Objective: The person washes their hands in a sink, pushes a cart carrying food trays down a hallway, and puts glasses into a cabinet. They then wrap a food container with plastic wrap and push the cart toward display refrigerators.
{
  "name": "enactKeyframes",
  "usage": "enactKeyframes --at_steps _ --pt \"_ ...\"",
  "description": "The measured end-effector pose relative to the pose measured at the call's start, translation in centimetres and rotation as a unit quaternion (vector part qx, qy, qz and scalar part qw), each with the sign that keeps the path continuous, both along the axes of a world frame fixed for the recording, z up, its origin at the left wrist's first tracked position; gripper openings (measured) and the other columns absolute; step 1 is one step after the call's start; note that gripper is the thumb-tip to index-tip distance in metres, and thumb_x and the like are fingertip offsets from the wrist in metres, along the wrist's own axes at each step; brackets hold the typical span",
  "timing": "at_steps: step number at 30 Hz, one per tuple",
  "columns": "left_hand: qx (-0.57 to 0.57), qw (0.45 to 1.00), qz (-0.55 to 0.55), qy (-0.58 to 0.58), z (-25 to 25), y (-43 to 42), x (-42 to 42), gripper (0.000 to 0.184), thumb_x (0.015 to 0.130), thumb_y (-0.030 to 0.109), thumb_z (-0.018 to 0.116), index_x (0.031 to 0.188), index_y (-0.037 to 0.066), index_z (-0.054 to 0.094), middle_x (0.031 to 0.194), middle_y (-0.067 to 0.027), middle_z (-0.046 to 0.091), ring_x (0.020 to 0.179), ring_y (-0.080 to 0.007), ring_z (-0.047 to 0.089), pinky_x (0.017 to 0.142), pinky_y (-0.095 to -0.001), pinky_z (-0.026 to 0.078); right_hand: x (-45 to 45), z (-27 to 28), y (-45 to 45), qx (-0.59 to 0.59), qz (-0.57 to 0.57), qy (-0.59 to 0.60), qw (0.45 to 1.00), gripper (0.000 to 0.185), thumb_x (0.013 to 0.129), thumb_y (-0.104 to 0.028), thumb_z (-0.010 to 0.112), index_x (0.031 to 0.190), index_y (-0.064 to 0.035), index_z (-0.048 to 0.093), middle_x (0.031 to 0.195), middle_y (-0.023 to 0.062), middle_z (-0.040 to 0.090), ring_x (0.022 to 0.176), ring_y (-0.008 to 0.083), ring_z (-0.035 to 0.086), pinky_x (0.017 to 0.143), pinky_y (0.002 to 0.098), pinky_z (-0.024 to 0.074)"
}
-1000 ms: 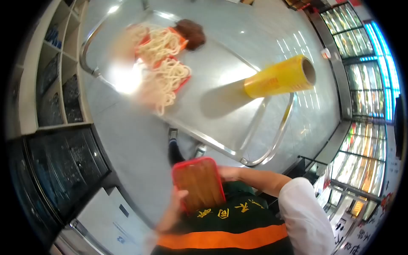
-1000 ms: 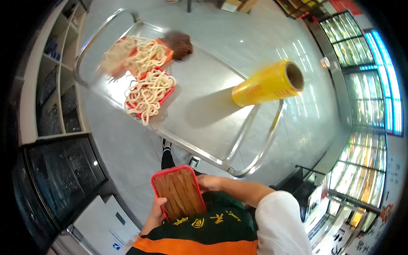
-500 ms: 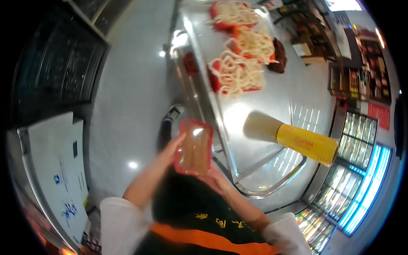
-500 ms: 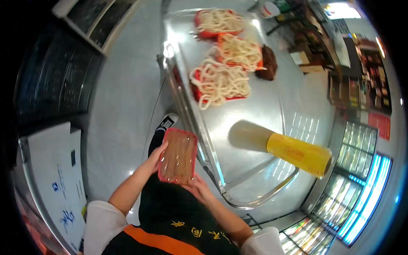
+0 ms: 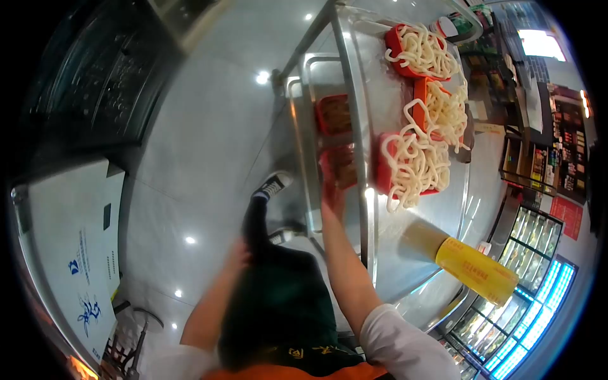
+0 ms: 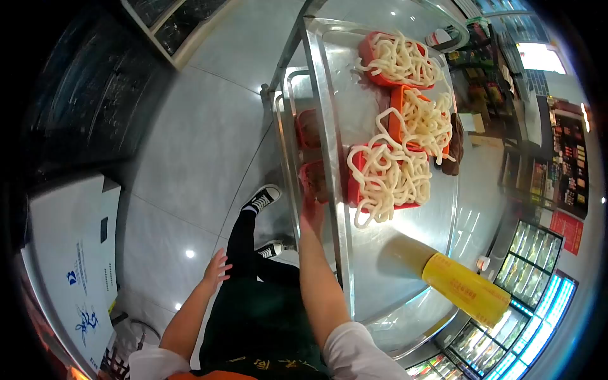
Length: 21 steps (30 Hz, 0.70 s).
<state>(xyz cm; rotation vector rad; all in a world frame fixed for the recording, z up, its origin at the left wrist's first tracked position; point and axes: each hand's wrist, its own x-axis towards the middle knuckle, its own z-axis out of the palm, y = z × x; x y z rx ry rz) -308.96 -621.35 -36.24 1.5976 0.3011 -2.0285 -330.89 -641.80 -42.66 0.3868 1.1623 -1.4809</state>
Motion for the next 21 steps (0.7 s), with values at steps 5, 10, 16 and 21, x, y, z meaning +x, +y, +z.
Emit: enactKeyframes --at_steps 5,10,16,21 --pt "-0.024 0.987 -0.113 -0.116 -0.2 -0.5 2.0 0.076 0.074 0.06 0.043 0.131 0.014 0.022 0.131 -0.0107 0.028 0.112 -0.0243 0.038 0.087 -0.0429 0.032 0.4 -1.5 -2.6 -0.067 0.344 0.352 0.868 0.029 0.077 -0.004 0.048 0.106 -0.0015 0.046 0.103 0.0136 0.05 0.097 0.0245 0.049 0.083 0.0345 0.0407" --pt "-0.196 0.926 -0.191 -0.259 0.4 -9.1 3.7 0.062 0.08 0.05 0.042 0.127 0.01 0.031 0.127 -0.0099 0.035 0.108 -0.022 0.042 0.084 -0.0366 0.036 3.3 6.2 2.6 0.148 0.302 0.148 0.93 0.032 0.081 -0.015 0.048 0.11 -0.0023 0.043 0.096 0.0068 0.046 0.081 0.015 0.045 0.069 0.0268 0.0414" --pt "-0.474 0.761 -0.034 -0.441 14.5 -34.5 4.3 0.042 0.088 0.026 0.038 0.125 0.006 0.033 0.127 -0.0103 0.036 0.112 -0.024 0.04 0.091 -0.0339 0.033 -9.5 30.8 9.5 -0.108 0.458 0.768 0.434 0.052 0.063 0.002 0.055 0.113 -0.0034 0.042 0.109 0.017 0.045 0.103 0.0315 0.044 0.086 0.0373 0.0354" --pt "-0.542 0.477 -0.197 -0.664 17.6 -54.7 4.8 0.041 0.087 0.025 0.039 0.122 0.005 0.037 0.122 -0.0134 0.042 0.114 -0.0266 0.036 0.095 -0.0357 0.027 -23.2 32.7 20.4 0.475 0.119 0.81 0.323 0.07 0.064 -0.018 0.063 0.121 0.0055 0.029 0.126 0.0223 0.029 0.118 0.0366 0.025 0.098 0.0399 0.0211"
